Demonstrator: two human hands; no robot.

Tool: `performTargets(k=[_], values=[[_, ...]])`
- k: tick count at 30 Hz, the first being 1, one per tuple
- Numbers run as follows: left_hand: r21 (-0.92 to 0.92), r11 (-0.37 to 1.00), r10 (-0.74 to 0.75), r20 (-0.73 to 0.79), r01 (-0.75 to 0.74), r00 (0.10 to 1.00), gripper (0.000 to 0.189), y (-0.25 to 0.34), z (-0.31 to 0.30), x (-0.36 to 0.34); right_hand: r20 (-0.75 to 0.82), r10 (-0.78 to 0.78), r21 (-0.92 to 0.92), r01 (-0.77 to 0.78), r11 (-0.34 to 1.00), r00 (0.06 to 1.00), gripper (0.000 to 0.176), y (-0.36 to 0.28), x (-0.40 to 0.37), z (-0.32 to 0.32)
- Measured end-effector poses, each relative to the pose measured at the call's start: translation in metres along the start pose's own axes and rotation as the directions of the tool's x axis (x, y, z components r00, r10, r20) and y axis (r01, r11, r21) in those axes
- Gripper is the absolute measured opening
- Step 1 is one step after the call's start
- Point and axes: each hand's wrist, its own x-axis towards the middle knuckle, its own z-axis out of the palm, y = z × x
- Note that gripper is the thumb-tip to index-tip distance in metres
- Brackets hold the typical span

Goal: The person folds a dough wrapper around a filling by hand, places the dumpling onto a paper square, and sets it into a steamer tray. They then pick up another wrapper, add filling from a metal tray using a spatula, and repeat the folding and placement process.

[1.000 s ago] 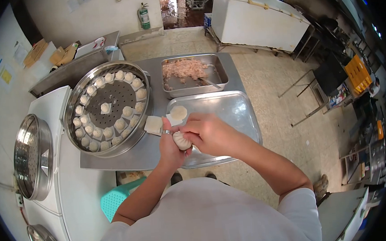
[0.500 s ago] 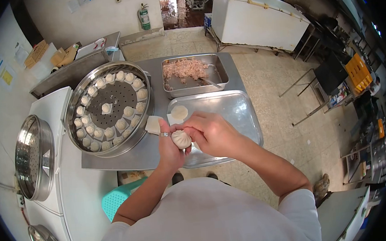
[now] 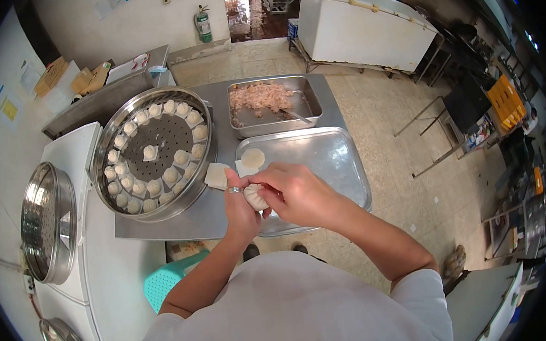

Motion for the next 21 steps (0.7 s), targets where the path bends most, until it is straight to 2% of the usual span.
performTargets(k=[5, 8, 14, 20, 21], values=[[-0.027, 0.998, -0.051, 0.032, 0.052, 0.998, 0.082, 0.006, 0.005, -0.004, 0.019, -0.051, -0.093, 0.053, 0.994, 0.999, 0.026, -0.005, 0.0, 0.0], [-0.077, 0.991, -0.102, 0.038, 0.105, 0.994, 0.08, 0.006, 0.003, -0.003, -0.005, -0.016, -0.059, 0.016, 0.998, 1.0, 0.025, 0.0, -0.005, 0.0], [-0.16, 0.973, -0.157, 0.059, 0.165, 0.986, 0.081, 0.005, 0.012, -0.008, -0.017, -0.132, -0.165, 0.127, 0.978, 0.991, 0.017, 0.012, -0.017, 0.001], [-0.21, 0.964, -0.131, 0.155, 0.162, 0.979, 0.082, 0.002, 0.022, -0.008, -0.104, -0.13, -0.009, 0.129, 0.992, 0.986, 0.02, 0.013, -0.03, -0.013], [-0.212, 0.964, -0.124, 0.165, 0.158, 0.979, 0.082, 0.002, 0.026, -0.008, -0.153, -0.139, -0.049, 0.133, 0.99, 0.978, 0.026, 0.011, -0.034, -0.017]])
